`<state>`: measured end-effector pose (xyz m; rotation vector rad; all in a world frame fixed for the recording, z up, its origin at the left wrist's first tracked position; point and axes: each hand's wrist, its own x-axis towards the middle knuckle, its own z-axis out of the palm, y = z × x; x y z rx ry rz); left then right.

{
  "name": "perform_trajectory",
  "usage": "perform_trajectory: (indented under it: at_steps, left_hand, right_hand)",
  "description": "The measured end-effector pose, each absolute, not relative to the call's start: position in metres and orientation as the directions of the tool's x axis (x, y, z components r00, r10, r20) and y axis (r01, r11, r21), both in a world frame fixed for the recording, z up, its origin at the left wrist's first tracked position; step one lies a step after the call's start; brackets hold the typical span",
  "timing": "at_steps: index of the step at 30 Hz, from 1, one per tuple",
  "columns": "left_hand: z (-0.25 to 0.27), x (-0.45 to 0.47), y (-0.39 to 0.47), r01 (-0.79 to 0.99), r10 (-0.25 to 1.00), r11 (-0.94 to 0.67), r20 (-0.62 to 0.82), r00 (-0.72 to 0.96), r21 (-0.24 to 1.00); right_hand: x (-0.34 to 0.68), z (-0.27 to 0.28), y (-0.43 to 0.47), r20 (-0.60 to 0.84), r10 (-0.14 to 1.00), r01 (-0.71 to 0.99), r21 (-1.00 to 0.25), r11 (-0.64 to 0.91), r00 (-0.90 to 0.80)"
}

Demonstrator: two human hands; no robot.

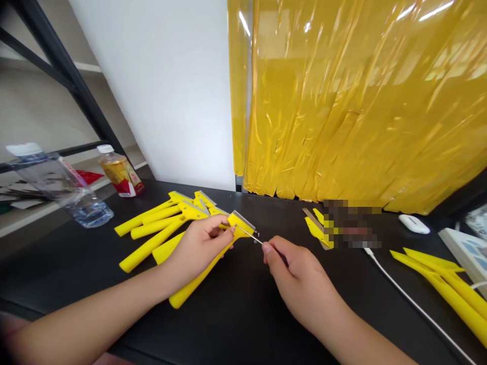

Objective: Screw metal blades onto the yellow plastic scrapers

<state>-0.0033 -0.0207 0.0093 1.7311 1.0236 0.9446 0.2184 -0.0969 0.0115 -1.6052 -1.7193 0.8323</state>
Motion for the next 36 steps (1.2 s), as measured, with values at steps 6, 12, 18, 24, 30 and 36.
perform_trajectory:
  at_steps: [6, 12, 18, 24, 30, 36]
  left_hand:
    - [0.013, -0.004, -0.021, 0.278, 0.913, -0.313, 0.208, 0.350, 0.908]
    - [0.017, -0.005, -0.023, 0.316, 0.896, -0.358, 0.228, 0.382, 0.879]
    - [0.017, -0.002, -0.026, 0.301, 0.894, -0.370, 0.249, 0.373, 0.879]
    - [0.020, -0.006, -0.017, 0.297, 0.909, -0.321, 0.204, 0.363, 0.899]
    - [0.024, -0.016, 0.003, 0.291, 0.927, -0.197, 0.082, 0.365, 0.936]
    - [0.009, -0.021, 0.009, 0.460, 0.906, -0.249, 0.037, 0.422, 0.852]
  right_hand:
    - [0.218, 0.010, -0.092, -0.011, 0.998, 0.540, -0.841, 0.023, -0.059]
    - [0.216, 0.012, -0.104, 0.294, 0.936, 0.830, -0.460, 0.315, -0.192]
    - [0.207, 0.012, -0.104, -0.089, 0.994, 0.377, -0.924, -0.062, -0.055]
    - [0.212, 0.002, -0.098, -0.095, 0.990, 0.377, -0.925, -0.049, -0.104]
    - [0.231, -0.011, -0.083, 0.112, 0.994, 0.532, -0.840, 0.106, -0.021]
    - [0.240, -0.002, -0.077, 0.120, 0.991, 0.628, -0.776, 0.058, 0.056]
